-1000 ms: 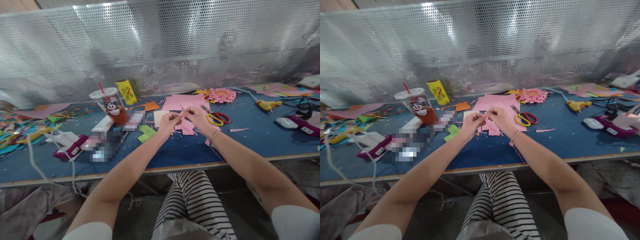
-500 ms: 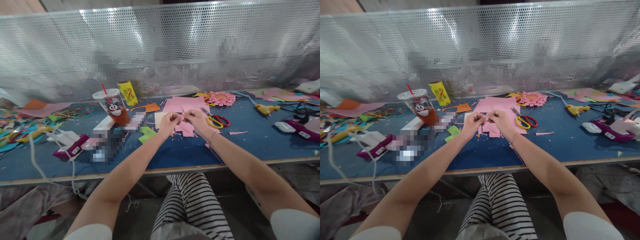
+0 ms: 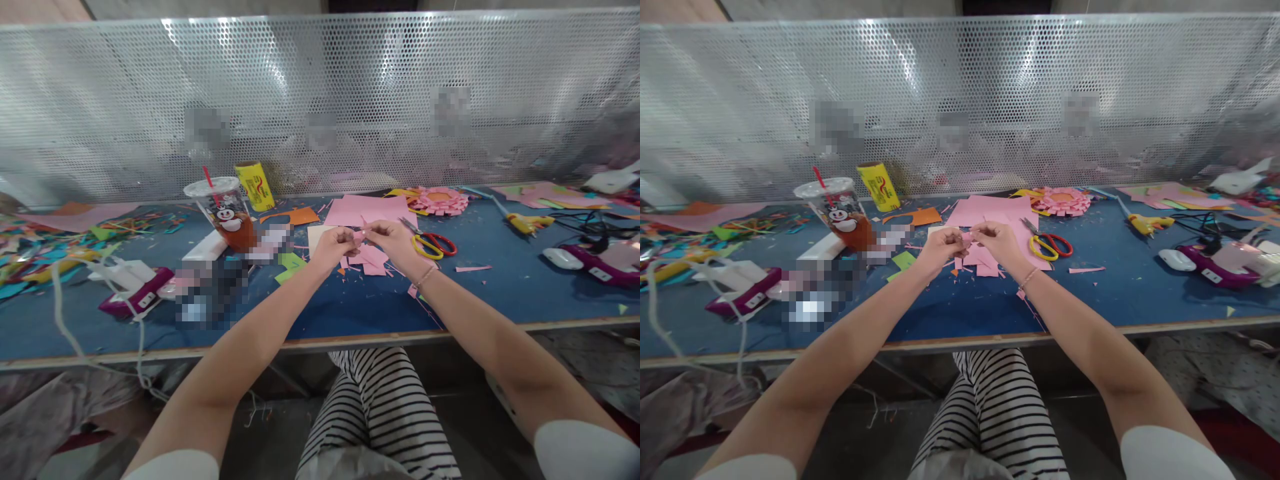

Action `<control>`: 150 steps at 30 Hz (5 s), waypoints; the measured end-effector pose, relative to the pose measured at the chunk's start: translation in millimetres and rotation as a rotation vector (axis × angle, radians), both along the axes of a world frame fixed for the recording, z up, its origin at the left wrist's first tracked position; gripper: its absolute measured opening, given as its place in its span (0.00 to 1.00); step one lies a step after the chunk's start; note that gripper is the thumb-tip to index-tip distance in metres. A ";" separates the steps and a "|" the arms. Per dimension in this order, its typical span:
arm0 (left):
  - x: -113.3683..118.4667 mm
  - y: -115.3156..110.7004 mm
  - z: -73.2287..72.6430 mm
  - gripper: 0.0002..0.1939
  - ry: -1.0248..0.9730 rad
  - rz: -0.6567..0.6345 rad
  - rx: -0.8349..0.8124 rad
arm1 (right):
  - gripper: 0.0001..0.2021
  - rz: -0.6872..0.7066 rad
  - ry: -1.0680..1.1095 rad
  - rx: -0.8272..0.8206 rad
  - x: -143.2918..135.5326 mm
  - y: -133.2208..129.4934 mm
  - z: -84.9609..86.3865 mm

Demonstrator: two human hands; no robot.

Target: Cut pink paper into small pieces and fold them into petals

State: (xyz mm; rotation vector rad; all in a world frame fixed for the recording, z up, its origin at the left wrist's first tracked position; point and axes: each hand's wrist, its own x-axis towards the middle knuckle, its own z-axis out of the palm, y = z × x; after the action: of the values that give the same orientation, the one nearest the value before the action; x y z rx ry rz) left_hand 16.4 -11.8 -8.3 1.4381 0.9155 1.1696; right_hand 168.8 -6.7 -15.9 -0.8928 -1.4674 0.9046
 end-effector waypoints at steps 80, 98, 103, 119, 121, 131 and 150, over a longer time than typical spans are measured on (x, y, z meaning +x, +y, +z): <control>1.5 -1.1 -5.2 0.10 0.076 0.072 0.223 | 0.11 -0.019 -0.258 0.168 3.1 -3.2 3.4; 0.3 6.6 -7.1 0.10 -0.308 0.149 -0.037 | 0.12 -0.078 -0.531 0.584 13.1 -5.7 7.8; 2.7 2.6 -4.2 0.10 -0.355 0.088 -0.095 | 0.09 -0.098 -0.592 0.661 12.1 -2.5 5.7; 2.1 -0.2 -3.2 0.14 -0.260 0.061 -0.124 | 0.05 -0.086 -0.435 0.448 11.5 -6.1 10.7; 2.2 0.7 -4.3 0.15 -0.263 0.049 -0.114 | 0.05 -0.084 -0.424 0.429 11.6 -6.4 11.3; 4.1 -1.5 -4.4 0.14 -0.253 0.028 -0.089 | 0.05 -0.104 -0.278 0.273 8.2 1.2 3.4; 5.9 0.4 -7.2 0.15 -0.228 0.022 -0.045 | 0.07 -0.089 -0.097 0.154 2.1 0.6 -0.3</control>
State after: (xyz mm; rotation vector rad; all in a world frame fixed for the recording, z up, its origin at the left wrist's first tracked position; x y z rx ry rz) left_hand 22.4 -11.4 -15.5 1.2322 0.7954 1.2911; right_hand 170.9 -6.2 -16.3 -0.8902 -1.5455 0.6814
